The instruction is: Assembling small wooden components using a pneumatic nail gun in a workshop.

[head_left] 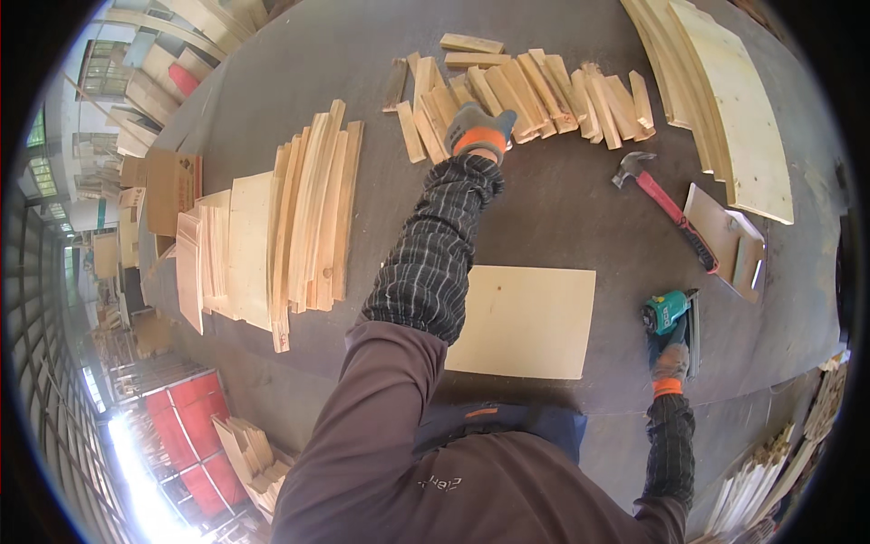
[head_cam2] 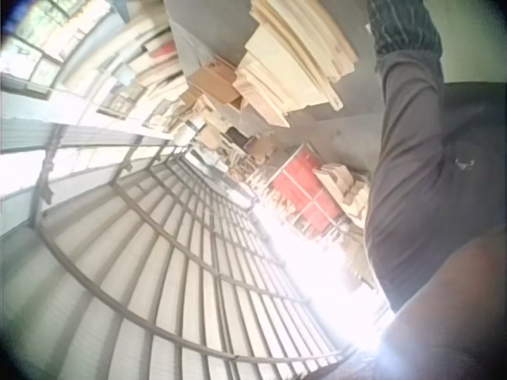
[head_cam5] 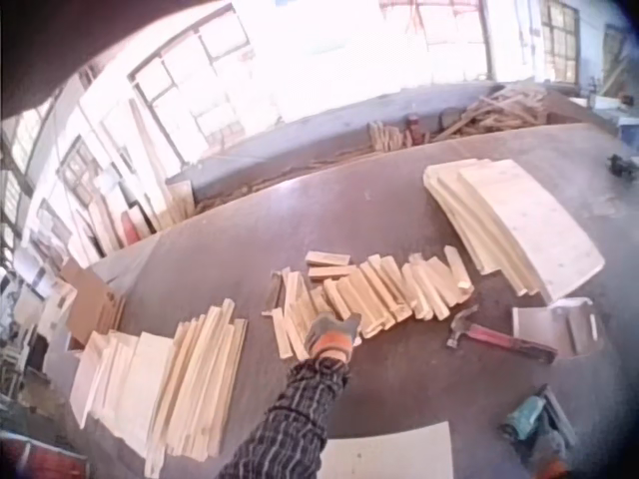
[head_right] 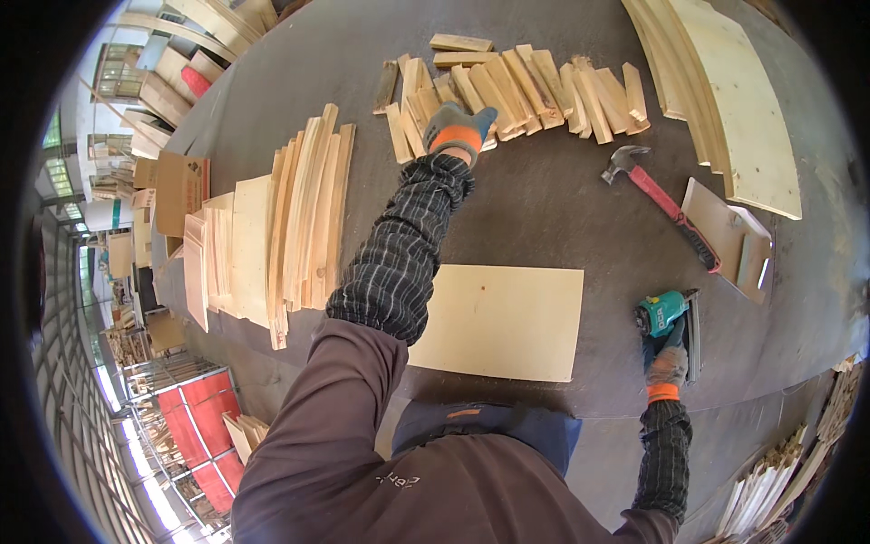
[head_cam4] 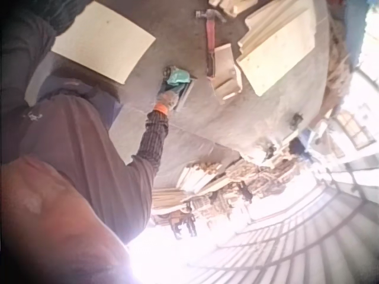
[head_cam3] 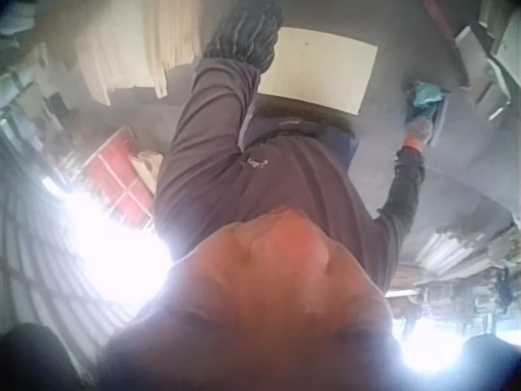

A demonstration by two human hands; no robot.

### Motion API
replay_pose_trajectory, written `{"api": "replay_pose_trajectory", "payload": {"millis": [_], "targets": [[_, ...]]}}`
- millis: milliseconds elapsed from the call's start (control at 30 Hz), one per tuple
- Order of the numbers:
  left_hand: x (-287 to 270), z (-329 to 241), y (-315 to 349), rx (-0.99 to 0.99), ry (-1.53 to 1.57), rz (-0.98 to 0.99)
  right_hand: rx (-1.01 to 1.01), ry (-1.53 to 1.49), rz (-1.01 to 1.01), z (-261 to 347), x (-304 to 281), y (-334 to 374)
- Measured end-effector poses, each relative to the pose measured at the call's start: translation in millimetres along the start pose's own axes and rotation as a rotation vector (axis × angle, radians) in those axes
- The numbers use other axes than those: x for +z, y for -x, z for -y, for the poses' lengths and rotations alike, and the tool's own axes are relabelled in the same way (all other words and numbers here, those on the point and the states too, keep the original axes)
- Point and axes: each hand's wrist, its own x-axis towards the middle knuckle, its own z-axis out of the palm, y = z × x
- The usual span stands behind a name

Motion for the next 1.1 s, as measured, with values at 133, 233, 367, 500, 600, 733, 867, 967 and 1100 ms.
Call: {"api": "replay_pose_trajectory", "payload": {"millis": [133, 233, 367, 500, 600, 733, 867, 967, 1100], "targets": [[17, 42, -46, -0.012, -0.058, -0.015, -0.104, -0.153, -0.033, 10, 7, -6], [10, 48, -22, -0.154, 0.661, 0.255, -0.049, -0.120, -0.003, -4, 7, 2], [-32, 74, 46, -0.117, 1.453, 0.672, -0.036, 0.007, 0.070, -1, 12, -10], [-40, 56, 124, 0.054, 1.455, 0.918, -0.004, 0.118, 0.087, -87, 48, -19], [-45, 64, 181, -0.013, 1.224, 0.735, -0.055, 0.158, 0.172, -38, 19, -21], [-28, 64, 256, 0.019, 0.868, 0.529, -0.305, -0.531, -0.052, 100, -86, 22], [-6, 57, 325, 0.116, 0.453, 0.476, -0.110, -1.508, 0.515, 191, -99, 72], [18, 67, 355, 0.317, 0.348, 0.510, -0.230, -1.277, 0.564, 191, -72, 82], [19, 93, 365, 0.393, 0.247, 0.638, 0.079, -1.617, 0.788, 172, -56, 95]]}}
